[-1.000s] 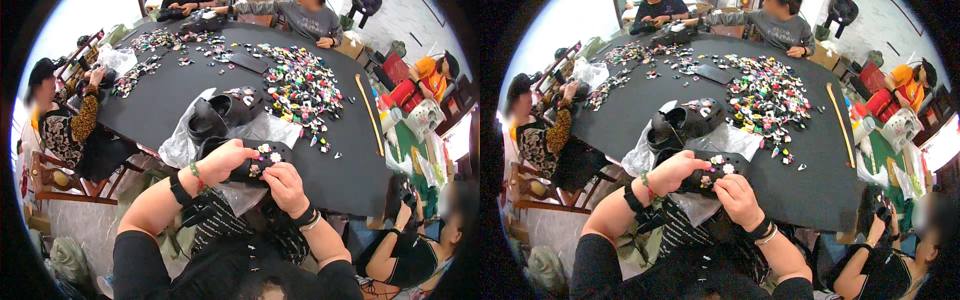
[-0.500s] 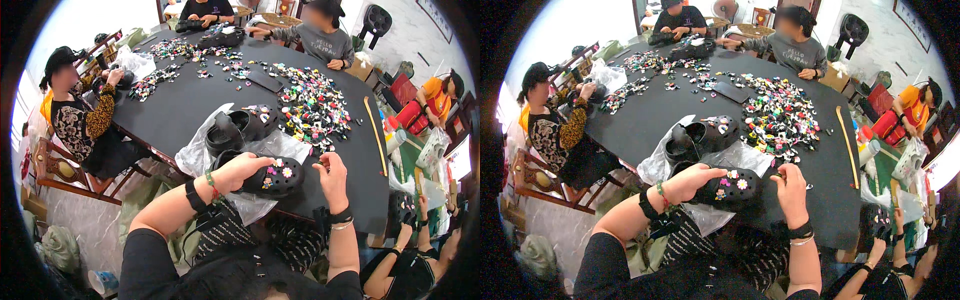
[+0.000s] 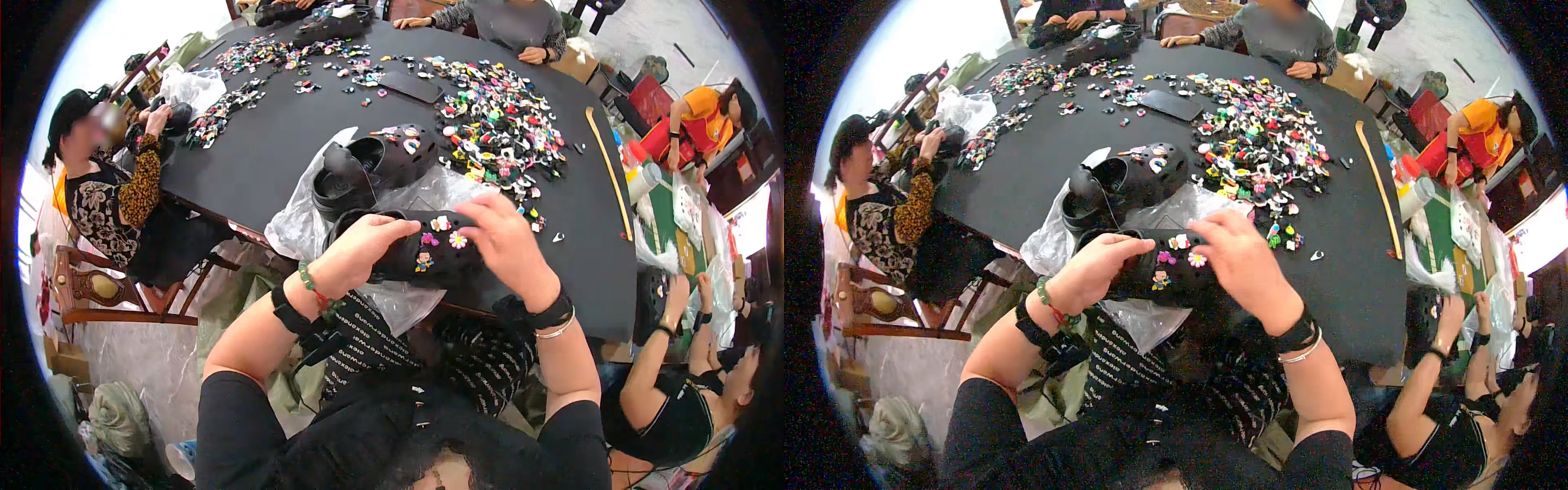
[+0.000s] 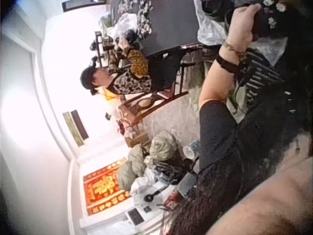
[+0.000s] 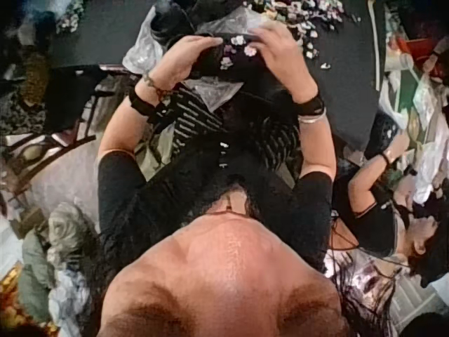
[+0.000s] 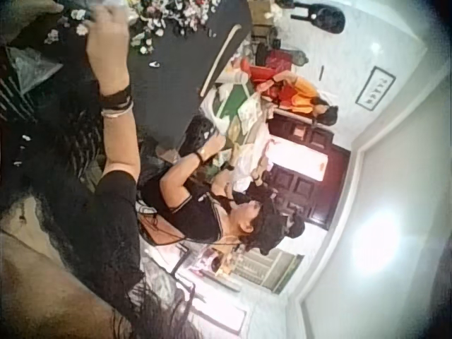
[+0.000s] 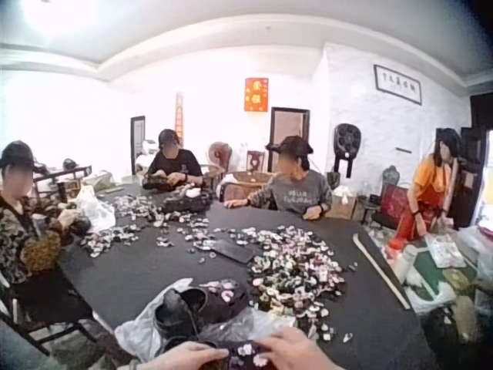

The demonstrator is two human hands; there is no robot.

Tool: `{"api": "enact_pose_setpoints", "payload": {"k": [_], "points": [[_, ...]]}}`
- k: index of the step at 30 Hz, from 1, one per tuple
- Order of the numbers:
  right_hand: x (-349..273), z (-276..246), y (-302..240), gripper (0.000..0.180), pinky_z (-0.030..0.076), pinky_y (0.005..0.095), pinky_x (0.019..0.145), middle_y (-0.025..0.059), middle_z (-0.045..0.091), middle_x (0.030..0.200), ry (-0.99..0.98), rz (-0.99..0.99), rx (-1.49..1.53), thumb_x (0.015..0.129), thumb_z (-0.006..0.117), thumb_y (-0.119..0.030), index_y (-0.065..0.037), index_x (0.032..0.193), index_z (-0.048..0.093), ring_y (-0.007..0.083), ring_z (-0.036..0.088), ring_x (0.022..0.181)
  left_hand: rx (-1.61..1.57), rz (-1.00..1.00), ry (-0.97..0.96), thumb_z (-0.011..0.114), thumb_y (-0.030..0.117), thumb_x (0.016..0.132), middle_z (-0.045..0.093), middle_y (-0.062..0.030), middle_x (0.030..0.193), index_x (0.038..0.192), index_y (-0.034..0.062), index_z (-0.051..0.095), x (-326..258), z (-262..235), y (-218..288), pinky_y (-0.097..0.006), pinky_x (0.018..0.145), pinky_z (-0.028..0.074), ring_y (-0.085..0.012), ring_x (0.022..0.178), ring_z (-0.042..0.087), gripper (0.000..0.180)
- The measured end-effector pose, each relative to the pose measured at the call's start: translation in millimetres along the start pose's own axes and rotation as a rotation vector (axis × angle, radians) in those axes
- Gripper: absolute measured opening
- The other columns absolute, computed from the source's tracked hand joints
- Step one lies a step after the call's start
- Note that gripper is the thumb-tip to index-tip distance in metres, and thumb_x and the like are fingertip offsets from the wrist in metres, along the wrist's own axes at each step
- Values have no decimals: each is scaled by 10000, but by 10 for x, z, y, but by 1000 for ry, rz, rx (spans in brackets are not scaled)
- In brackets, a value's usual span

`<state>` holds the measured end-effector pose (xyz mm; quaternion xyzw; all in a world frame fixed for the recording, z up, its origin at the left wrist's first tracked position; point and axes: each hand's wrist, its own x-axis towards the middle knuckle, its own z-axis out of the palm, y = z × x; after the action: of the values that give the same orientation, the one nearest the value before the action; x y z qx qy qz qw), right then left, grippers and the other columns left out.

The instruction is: Insert decorative charms into the holes of foam clogs.

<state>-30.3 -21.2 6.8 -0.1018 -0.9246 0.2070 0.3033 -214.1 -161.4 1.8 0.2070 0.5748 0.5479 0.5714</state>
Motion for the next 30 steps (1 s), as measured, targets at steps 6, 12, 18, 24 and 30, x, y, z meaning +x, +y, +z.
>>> {"api": "enact_pose_setpoints", "payload": {"k": [6,12,18,24,30], "points": [[89,211,-121,350,492,393,832,126,586,1003,-159,-227,-88,777,655,-46,3,1121,615,300,592,952,15,49,-3,628,237,930,688,-26,890,971,-22,695,-22,7,-136,-245,691,479,-88,772,618,271],[91,172,-266,344,483,372,827,109,567,972,-210,-289,-274,790,607,-84,42,1110,615,268,566,943,-28,33,12,615,234,920,684,-34,869,959,-17,685,-66,33,-152,-261,693,486,-96,760,616,264],[106,247,-306,301,476,348,801,98,549,905,-226,-334,-457,802,573,-83,61,1062,623,237,550,911,216,121,-23,605,152,887,663,-48,820,915,-32,679,72,-69,-130,-296,657,465,-122,704,586,201],[71,262,-177,206,472,353,801,101,540,902,-188,-358,-351,788,572,-86,25,956,613,248,539,899,-98,-21,67,618,137,877,668,-64,805,864,-34,675,31,65,-62,-287,655,476,-127,702,604,181],[37,323,-87,121,471,380,810,101,526,898,-126,-322,-166,754,567,-76,-27,864,563,280,530,904,-70,-3,60,645,152,884,668,-38,796,875,-6,689,110,19,-138,-281,607,458,-118,673,590,165]]}}
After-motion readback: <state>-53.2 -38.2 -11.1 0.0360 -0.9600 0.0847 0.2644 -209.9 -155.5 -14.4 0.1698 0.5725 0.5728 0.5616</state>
